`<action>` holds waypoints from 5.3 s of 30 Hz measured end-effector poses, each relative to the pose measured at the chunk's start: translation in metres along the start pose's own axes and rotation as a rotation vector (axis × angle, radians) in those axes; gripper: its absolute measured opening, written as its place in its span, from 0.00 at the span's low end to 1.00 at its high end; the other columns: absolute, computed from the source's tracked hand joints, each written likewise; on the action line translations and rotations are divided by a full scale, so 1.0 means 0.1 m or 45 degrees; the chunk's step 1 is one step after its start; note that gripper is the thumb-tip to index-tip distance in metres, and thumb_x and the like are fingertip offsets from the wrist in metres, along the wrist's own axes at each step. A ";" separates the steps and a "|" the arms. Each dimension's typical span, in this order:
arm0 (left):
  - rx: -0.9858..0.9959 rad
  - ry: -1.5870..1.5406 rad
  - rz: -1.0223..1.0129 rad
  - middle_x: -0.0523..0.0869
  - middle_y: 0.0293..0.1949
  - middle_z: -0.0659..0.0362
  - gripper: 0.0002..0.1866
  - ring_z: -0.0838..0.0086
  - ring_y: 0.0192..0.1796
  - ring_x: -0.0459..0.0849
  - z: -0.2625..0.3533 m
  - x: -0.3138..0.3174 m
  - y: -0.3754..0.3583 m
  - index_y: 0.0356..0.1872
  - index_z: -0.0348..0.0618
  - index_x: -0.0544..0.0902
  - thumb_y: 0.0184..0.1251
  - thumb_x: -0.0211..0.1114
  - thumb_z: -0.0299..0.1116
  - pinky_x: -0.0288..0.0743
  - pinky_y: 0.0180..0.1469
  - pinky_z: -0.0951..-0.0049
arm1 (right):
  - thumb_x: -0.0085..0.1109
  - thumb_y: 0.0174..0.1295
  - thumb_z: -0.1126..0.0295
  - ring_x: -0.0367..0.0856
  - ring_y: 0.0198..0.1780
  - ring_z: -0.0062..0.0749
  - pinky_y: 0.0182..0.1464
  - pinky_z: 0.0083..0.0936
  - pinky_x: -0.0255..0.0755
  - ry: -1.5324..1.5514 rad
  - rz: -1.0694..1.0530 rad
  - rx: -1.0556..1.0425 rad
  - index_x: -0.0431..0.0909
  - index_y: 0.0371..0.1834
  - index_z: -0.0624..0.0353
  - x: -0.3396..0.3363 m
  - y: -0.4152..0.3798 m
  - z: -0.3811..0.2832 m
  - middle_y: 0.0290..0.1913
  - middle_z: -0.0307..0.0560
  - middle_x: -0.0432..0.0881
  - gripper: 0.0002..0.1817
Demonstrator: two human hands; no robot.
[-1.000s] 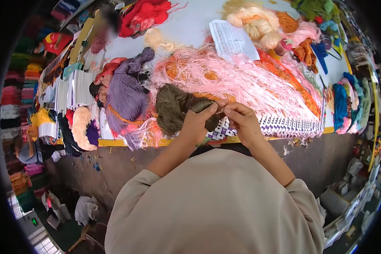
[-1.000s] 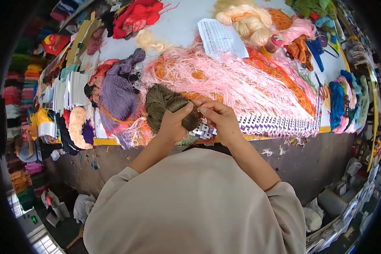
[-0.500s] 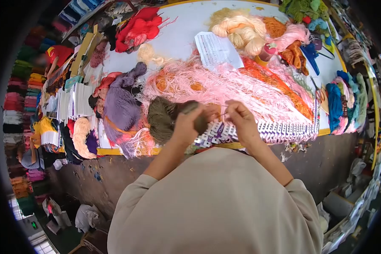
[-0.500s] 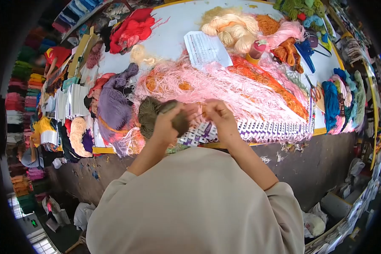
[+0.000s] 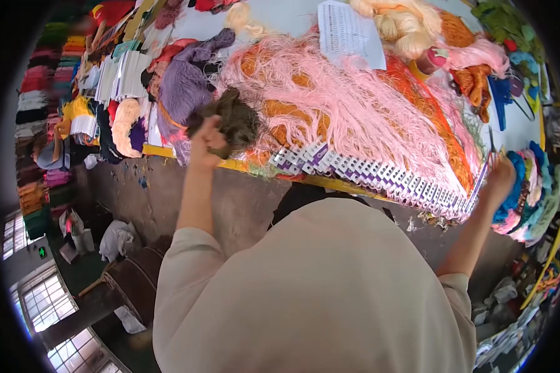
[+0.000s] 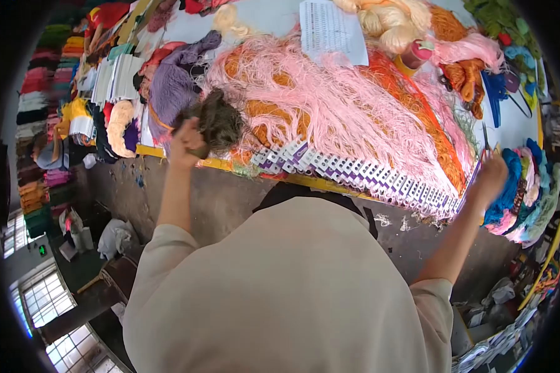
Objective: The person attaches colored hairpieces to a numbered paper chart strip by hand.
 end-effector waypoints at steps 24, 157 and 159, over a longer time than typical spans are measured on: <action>-0.394 1.630 -0.109 0.85 0.22 0.55 0.16 0.74 0.18 0.78 -1.79 0.14 0.58 0.31 0.30 0.86 0.57 0.70 0.38 0.72 0.23 0.70 | 0.56 0.67 0.66 0.82 0.36 0.48 0.39 0.38 0.74 0.741 -1.326 0.360 0.77 0.40 0.55 2.30 -1.73 -3.68 0.34 0.52 0.81 0.06; 0.527 0.380 0.215 0.81 0.23 0.64 0.10 0.87 0.17 0.67 2.03 1.03 0.38 0.43 0.40 0.81 0.67 0.63 0.35 0.57 0.15 0.85 | 0.77 0.46 0.59 0.82 0.35 0.33 0.39 0.31 0.76 0.799 -1.586 0.472 0.78 0.38 0.49 2.73 -2.57 -3.51 0.31 0.40 0.82 0.19; 0.299 0.366 0.078 0.83 0.28 0.61 0.14 0.87 0.17 0.66 1.88 0.74 0.57 0.50 0.35 0.79 0.68 0.62 0.34 0.57 0.16 0.86 | 0.77 0.46 0.58 0.82 0.35 0.33 0.40 0.31 0.76 0.797 -1.544 0.433 0.78 0.38 0.49 2.79 -2.67 -3.50 0.30 0.40 0.82 0.20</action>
Point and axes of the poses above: each hand's wrist, its own y-axis towards the middle knuckle, its own x-axis out of the palm, z = x × y, the point moved 7 cm from there along y, towards the middle knuckle
